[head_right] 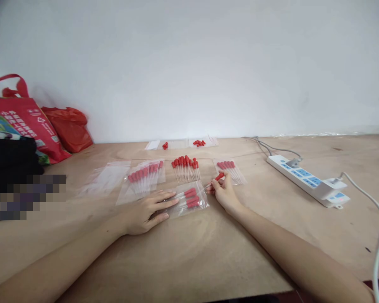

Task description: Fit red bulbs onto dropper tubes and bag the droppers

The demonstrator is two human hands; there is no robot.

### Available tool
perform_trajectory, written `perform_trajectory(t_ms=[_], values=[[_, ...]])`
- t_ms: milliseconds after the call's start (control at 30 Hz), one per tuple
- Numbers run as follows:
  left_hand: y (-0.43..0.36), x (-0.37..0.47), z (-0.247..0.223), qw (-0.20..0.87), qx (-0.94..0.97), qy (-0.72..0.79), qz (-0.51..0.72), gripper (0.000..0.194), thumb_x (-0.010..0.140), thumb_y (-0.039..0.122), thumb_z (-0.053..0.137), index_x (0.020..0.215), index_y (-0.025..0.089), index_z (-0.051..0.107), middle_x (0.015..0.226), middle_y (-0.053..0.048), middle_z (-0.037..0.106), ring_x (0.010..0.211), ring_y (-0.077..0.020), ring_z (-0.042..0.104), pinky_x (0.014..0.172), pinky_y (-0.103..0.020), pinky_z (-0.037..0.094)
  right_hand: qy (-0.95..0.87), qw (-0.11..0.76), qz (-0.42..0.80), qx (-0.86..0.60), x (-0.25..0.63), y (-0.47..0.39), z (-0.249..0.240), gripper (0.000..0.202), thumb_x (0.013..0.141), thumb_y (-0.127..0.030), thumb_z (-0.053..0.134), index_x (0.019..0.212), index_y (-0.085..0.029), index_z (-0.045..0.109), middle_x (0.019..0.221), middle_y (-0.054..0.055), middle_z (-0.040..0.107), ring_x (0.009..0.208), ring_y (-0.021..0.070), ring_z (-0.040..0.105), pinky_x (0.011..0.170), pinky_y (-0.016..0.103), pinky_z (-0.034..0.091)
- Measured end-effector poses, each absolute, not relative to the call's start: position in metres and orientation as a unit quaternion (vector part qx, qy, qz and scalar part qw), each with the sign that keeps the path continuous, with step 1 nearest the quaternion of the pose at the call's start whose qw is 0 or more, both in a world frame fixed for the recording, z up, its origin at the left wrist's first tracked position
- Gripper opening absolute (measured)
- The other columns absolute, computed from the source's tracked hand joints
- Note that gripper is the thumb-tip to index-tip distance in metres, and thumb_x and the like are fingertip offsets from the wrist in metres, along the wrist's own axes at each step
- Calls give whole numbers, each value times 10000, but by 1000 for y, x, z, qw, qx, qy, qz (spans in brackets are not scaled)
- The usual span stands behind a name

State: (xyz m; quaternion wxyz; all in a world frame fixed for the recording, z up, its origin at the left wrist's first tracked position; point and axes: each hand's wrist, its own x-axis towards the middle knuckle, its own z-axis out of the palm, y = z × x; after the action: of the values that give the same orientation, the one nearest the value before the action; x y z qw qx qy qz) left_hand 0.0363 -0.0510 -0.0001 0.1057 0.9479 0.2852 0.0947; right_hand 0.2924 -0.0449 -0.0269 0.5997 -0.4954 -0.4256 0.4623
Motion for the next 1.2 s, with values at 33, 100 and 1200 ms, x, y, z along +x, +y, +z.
perform_trajectory(t_ms=[33,100,1200], values=[[-51,36,0,103,948,286,90,419,865,313,399,1280,292,352,1352,-37,344,1230,-227,321,997,-440,290,-419,603,466,-494,292,-45,-27,398,685,-317,535,974,-244,271,649,-62,520,530,103,551,588,283,495],[-51,36,0,98,949,289,82,421,868,316,390,1285,289,343,1356,-39,336,1232,-227,317,997,-442,289,-408,611,467,-492,291,-45,-28,384,687,-308,530,962,-248,269,649,-63,526,547,108,567,605,291,503],[-51,38,1,109,948,284,96,449,865,284,394,1305,287,304,1353,-35,342,1232,-215,320,1012,-428,268,-610,385,521,-456,284,-49,-17,377,685,-527,521,690,-162,615,617,-5,622,545,112,545,550,241,431]])
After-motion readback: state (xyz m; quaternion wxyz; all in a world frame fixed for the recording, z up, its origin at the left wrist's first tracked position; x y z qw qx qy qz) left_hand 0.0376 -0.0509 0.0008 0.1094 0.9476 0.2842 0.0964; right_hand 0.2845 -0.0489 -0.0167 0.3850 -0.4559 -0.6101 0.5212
